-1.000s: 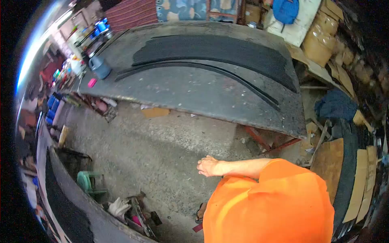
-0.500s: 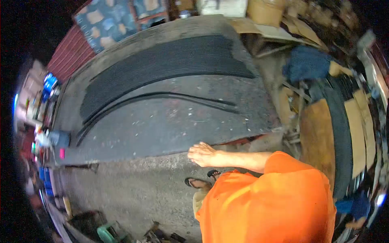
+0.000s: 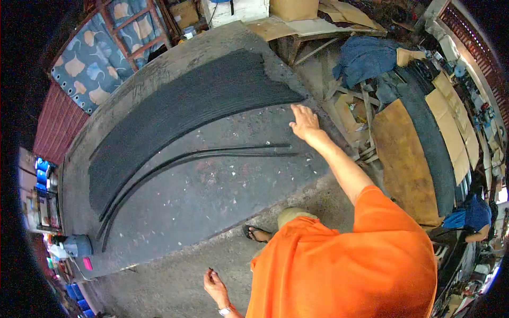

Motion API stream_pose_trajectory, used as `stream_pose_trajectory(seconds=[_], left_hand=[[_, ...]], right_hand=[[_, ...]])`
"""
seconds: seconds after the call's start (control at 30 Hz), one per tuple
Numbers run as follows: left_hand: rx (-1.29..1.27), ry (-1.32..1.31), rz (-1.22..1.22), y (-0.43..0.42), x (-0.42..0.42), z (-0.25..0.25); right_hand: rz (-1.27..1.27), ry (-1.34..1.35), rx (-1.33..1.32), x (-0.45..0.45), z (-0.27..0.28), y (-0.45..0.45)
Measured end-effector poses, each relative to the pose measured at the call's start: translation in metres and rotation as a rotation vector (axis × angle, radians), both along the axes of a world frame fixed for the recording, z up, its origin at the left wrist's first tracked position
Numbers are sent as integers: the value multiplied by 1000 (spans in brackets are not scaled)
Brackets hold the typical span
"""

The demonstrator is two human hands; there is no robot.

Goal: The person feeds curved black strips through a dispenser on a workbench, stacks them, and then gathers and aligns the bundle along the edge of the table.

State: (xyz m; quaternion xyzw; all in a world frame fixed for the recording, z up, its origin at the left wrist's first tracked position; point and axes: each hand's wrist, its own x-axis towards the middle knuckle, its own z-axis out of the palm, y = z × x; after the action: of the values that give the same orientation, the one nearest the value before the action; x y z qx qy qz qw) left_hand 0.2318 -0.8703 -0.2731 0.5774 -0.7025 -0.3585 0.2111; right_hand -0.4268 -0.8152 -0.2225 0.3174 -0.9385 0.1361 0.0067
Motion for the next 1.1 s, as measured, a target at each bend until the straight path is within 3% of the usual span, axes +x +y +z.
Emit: stream_pose_trajectory(seconds=[0.2, 0.33, 0.43, 0.63, 0.77, 0.93, 1.1], left_hand=[[-90, 6, -90, -81, -77, 49], [-120, 157, -55, -82, -160, 70], [-68, 192, -56, -66, -226, 85], [-72, 147, -328, -66, -356, 114], [-145, 158, -418, -84, -428, 124], [-109, 119, -460, -101, -486, 131], [-33, 97, -469, -123, -493, 103]], right_hand=[[-16, 107, -9, -67, -14, -26], [-43, -16, -37, -89, -35, -35], [2, -55, 39, -89, -18, -22], [173, -42, 117, -103, -11, -18], [335, 14, -11, -106, -21, -36], [257, 114, -180, -112, -27, -47], [307, 21, -88, -109, -24, -39]])
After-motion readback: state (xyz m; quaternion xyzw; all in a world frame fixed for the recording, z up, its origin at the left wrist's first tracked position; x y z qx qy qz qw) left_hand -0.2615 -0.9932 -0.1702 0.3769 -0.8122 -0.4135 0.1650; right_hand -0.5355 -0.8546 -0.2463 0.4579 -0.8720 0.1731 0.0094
